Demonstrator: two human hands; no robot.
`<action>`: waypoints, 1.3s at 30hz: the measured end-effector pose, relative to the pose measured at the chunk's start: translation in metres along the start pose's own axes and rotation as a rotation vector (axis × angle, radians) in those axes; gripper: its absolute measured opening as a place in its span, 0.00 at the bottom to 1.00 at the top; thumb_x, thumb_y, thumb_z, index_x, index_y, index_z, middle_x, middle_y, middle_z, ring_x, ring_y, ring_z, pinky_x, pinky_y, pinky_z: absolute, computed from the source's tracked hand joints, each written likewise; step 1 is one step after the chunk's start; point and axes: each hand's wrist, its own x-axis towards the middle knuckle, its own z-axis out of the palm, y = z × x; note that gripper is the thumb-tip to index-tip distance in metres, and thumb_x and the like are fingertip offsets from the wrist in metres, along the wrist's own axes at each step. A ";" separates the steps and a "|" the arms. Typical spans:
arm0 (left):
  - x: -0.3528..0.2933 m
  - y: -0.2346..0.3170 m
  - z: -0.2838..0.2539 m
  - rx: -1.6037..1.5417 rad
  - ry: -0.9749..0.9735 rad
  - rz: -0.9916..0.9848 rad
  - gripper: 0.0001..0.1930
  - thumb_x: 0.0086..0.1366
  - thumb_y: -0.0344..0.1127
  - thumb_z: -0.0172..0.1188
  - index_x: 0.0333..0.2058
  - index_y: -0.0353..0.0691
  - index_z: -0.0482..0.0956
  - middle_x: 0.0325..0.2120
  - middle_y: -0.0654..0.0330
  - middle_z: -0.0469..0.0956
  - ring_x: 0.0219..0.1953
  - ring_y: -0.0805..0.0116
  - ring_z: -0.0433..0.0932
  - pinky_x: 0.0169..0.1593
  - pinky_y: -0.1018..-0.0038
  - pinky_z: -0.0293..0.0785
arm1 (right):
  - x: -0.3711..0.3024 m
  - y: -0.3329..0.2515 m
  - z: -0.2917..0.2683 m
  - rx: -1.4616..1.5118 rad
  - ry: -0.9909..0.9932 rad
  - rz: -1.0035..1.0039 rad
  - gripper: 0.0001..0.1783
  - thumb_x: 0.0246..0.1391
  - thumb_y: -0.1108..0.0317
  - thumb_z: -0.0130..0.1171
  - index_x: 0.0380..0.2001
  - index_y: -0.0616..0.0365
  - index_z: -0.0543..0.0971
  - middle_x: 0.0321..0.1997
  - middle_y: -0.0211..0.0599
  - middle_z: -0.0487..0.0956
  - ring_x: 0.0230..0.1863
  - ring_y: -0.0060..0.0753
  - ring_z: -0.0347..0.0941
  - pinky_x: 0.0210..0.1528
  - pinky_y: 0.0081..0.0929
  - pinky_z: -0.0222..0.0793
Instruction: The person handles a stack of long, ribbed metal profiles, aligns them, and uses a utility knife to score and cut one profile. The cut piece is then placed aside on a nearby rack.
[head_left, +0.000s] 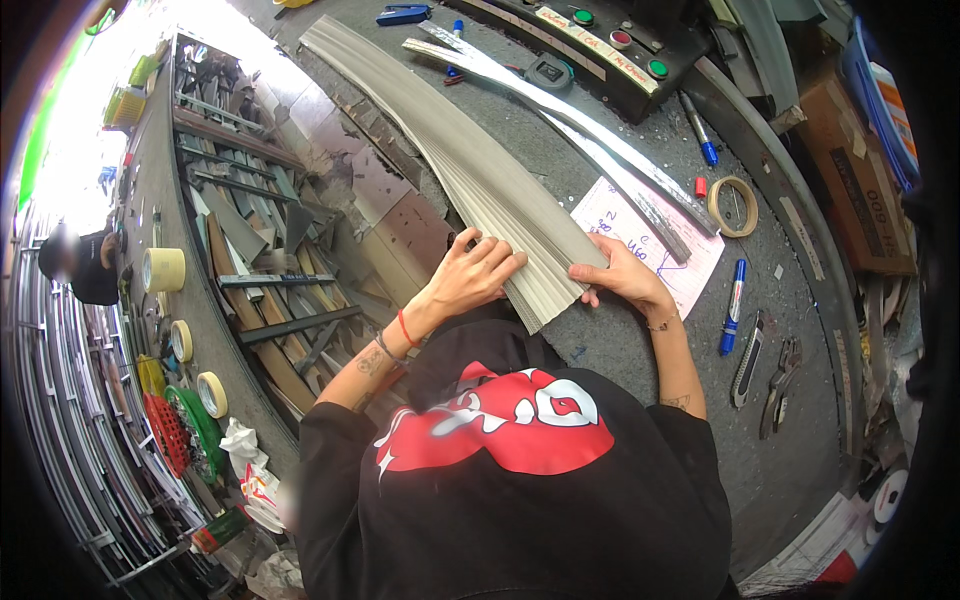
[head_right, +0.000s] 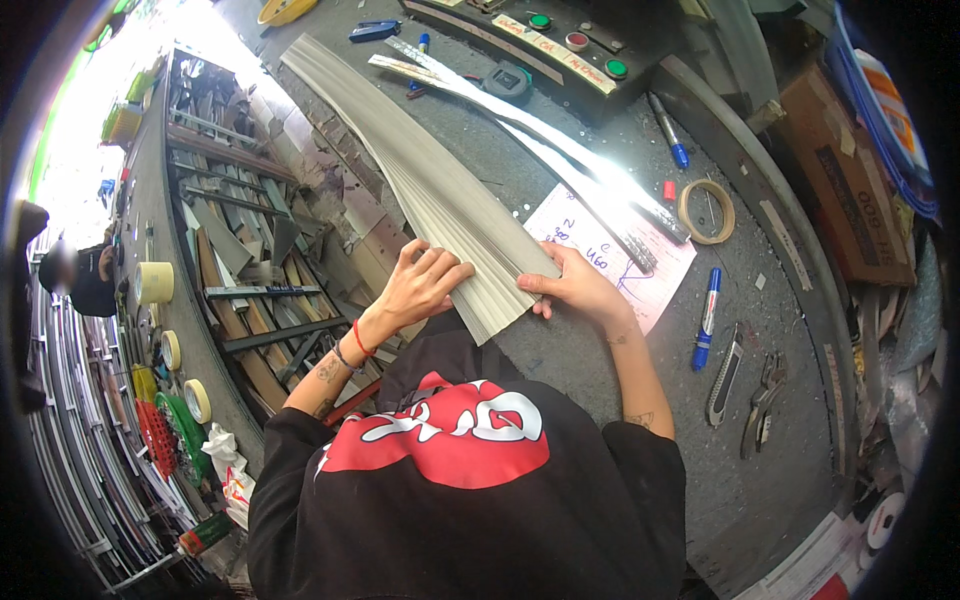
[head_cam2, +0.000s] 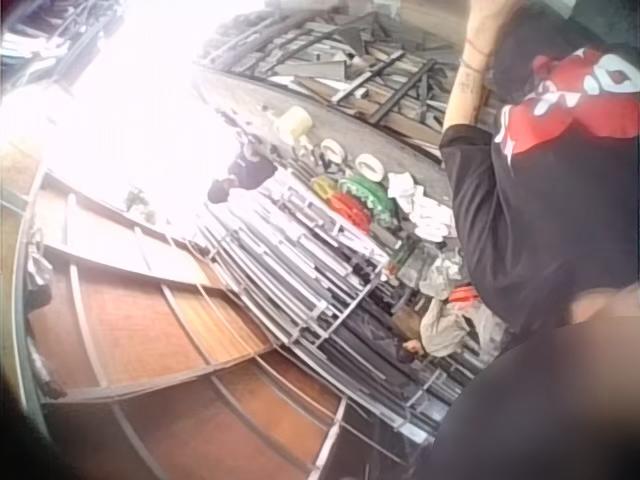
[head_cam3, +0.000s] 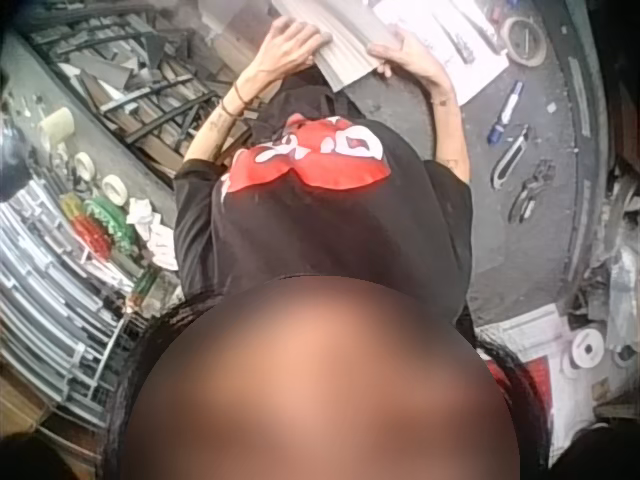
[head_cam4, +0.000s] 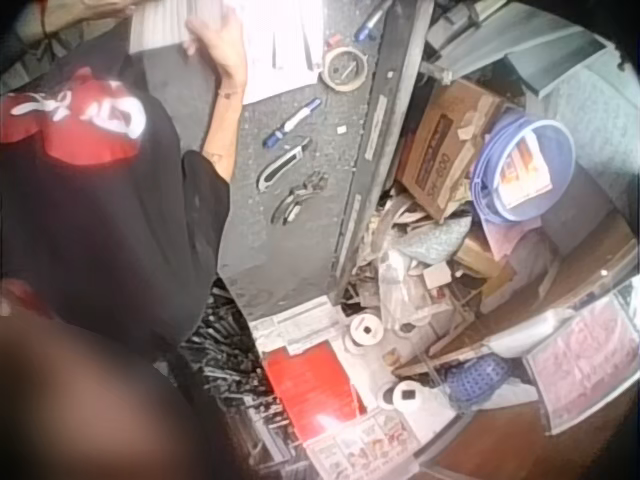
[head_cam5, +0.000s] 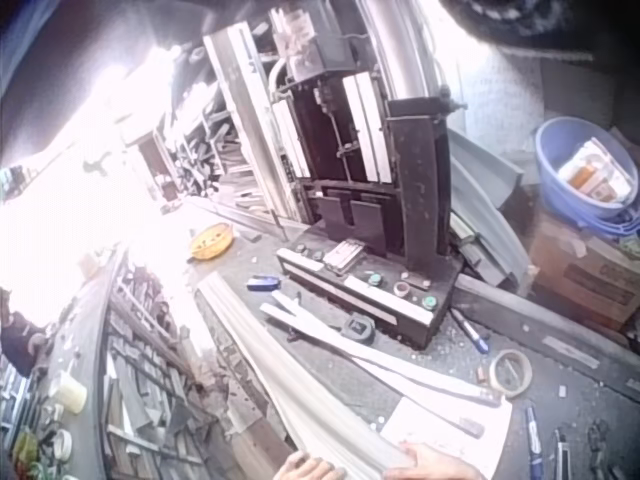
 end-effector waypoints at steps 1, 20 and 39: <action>0.000 0.001 0.000 0.038 -0.006 -0.005 0.28 0.34 0.43 0.69 0.40 0.49 0.72 0.37 0.68 0.71 0.42 0.72 0.71 0.55 0.66 0.59 | -0.001 0.000 0.001 0.006 0.004 -0.003 0.27 0.52 0.64 0.64 0.49 0.71 0.67 0.26 0.34 0.76 0.18 0.17 0.72 0.19 0.12 0.69; -0.006 -0.004 0.003 -0.074 0.024 0.003 0.28 0.31 0.36 0.68 0.38 0.50 0.72 0.37 0.67 0.73 0.44 0.70 0.72 0.61 0.61 0.55 | 0.000 -0.001 0.002 -0.014 -0.019 -0.022 0.25 0.53 0.65 0.63 0.48 0.70 0.68 0.24 0.35 0.76 0.19 0.19 0.73 0.22 0.14 0.71; -0.016 -0.004 0.007 0.035 0.069 0.020 0.29 0.29 0.39 0.68 0.38 0.53 0.72 0.38 0.72 0.71 0.47 0.71 0.66 0.61 0.59 0.49 | -0.001 -0.004 0.004 -0.059 -0.003 0.016 0.29 0.52 0.62 0.64 0.50 0.70 0.67 0.29 0.35 0.76 0.19 0.18 0.73 0.20 0.14 0.70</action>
